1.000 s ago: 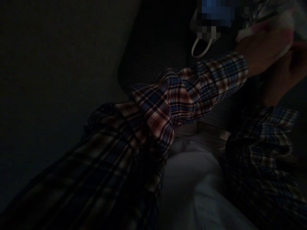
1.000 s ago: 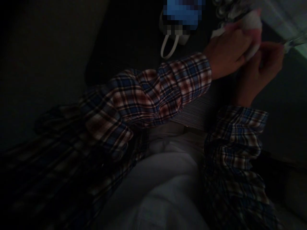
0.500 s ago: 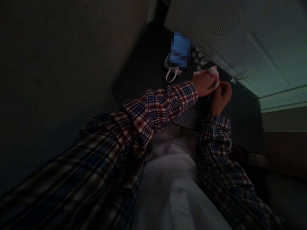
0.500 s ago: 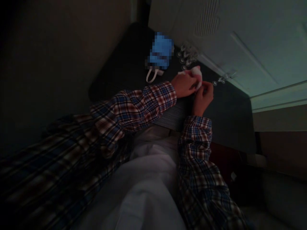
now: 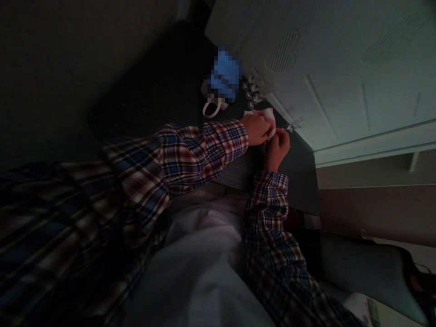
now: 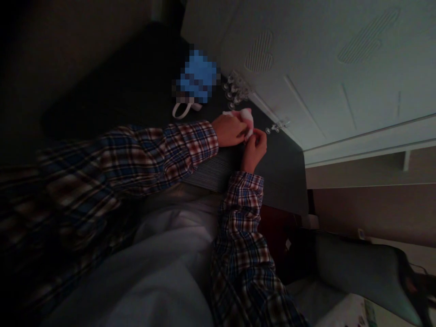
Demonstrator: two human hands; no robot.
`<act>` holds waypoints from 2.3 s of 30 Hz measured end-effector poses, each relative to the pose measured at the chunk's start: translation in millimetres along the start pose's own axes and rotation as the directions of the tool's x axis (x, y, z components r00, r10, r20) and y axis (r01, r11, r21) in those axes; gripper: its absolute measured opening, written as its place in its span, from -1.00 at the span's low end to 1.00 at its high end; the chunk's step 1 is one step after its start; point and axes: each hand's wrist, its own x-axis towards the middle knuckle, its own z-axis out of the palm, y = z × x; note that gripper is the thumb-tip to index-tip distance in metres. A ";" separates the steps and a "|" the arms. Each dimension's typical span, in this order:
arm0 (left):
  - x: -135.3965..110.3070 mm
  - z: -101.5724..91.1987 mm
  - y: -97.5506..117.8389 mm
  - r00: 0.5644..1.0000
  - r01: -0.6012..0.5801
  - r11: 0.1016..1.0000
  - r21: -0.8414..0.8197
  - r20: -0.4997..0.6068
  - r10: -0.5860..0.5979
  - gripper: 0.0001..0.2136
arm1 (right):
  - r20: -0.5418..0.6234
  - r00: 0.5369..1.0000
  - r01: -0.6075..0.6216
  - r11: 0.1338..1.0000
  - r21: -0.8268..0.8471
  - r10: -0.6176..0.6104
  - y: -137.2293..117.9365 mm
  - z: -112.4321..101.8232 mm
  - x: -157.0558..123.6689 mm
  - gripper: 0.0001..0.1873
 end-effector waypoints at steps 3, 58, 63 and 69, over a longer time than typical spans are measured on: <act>2.2 2.8 -1.0 0.999 0.001 1.000 -0.014 -0.039 -0.002 -0.64 | 0.009 1.000 0.005 1.000 0.000 -0.005 4.7 1.8 1.8 -0.62; -7.7 -1.8 -1.3 0.997 -0.073 0.997 0.037 0.031 0.072 -0.62 | 0.006 0.998 -0.058 0.996 0.070 0.058 7.3 -5.7 -0.3 -0.64; -8.6 -1.5 1.6 0.996 -0.082 0.996 0.041 0.040 0.081 -0.65 | -0.010 0.999 -0.049 0.997 0.053 0.050 6.7 -7.1 -0.6 -0.63; -8.3 -2.6 1.9 0.995 -0.081 0.995 0.055 0.054 0.078 -0.66 | 0.031 0.997 -0.069 0.996 0.047 0.068 4.8 -5.1 -1.7 -0.65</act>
